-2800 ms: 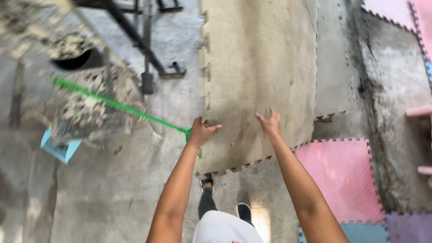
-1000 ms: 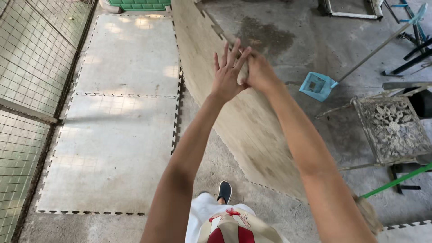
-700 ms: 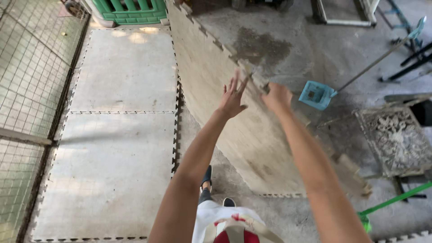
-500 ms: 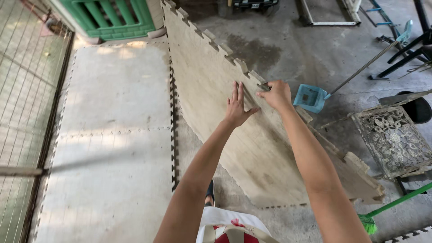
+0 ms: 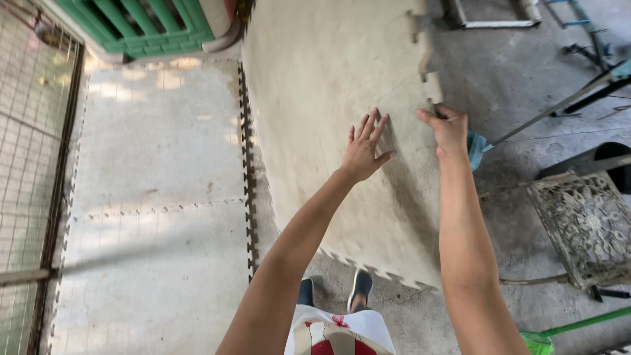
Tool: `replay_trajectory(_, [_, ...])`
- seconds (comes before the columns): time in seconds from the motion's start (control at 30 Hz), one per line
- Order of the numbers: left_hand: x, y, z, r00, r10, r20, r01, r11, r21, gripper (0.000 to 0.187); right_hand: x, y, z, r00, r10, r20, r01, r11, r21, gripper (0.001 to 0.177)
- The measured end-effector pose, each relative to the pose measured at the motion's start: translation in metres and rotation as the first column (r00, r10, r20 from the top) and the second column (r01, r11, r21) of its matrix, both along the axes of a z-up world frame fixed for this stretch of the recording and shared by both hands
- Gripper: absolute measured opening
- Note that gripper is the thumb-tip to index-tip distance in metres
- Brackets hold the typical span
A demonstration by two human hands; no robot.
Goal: The person sweeps the floor and then assembles interlocking foam floor mats by connecting their puzzle-like edges by hand.
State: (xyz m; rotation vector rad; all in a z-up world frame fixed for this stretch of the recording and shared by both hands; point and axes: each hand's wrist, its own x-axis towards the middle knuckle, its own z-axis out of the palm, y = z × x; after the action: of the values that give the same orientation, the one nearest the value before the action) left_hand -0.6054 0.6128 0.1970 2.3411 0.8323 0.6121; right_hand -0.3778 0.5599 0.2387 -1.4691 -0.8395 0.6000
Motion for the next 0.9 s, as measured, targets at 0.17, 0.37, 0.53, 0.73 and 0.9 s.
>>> replay_trajectory(0.17, [0.022, 0.050, -0.098, 0.975, 0.072, -0.210, -0.088, 0.994, -0.066, 0.098, 0.091, 0.066, -0.121, 0.984, -0.005, -0.176, 0.026, 0.993, 0.118, 0.022])
replay_trajectory(0.37, [-0.006, 0.149, -0.290, 0.887, 0.354, -0.296, -0.406, 0.904, -0.134, 0.097, 0.183, 0.190, -0.286, 0.971, -0.002, -0.240, 0.026, 0.995, 0.098, 0.040])
replay_trajectory(0.53, [-0.052, 0.186, -0.461, 0.746, 0.480, -0.463, -0.614, 0.764, -0.198, 0.095, 0.270, 0.254, -0.341, 0.917, -0.021, 0.399, 0.213, 0.871, -0.443, 0.044])
replay_trajectory(0.73, [-0.085, 0.213, -0.627, 0.635, 0.493, -0.594, -0.738, 0.614, -0.280, 0.097, 0.284, 0.298, -0.481, 0.760, 0.277, 0.588, 0.317, 0.632, -0.707, 0.091])
replay_trajectory(0.9, [-0.110, 0.248, -0.753, 0.583, 0.457, -0.672, -0.770, 0.573, -0.280, 0.097, 0.275, 0.255, -0.697, 0.954, 0.285, 0.091, -0.090, 0.565, -0.821, 0.088])
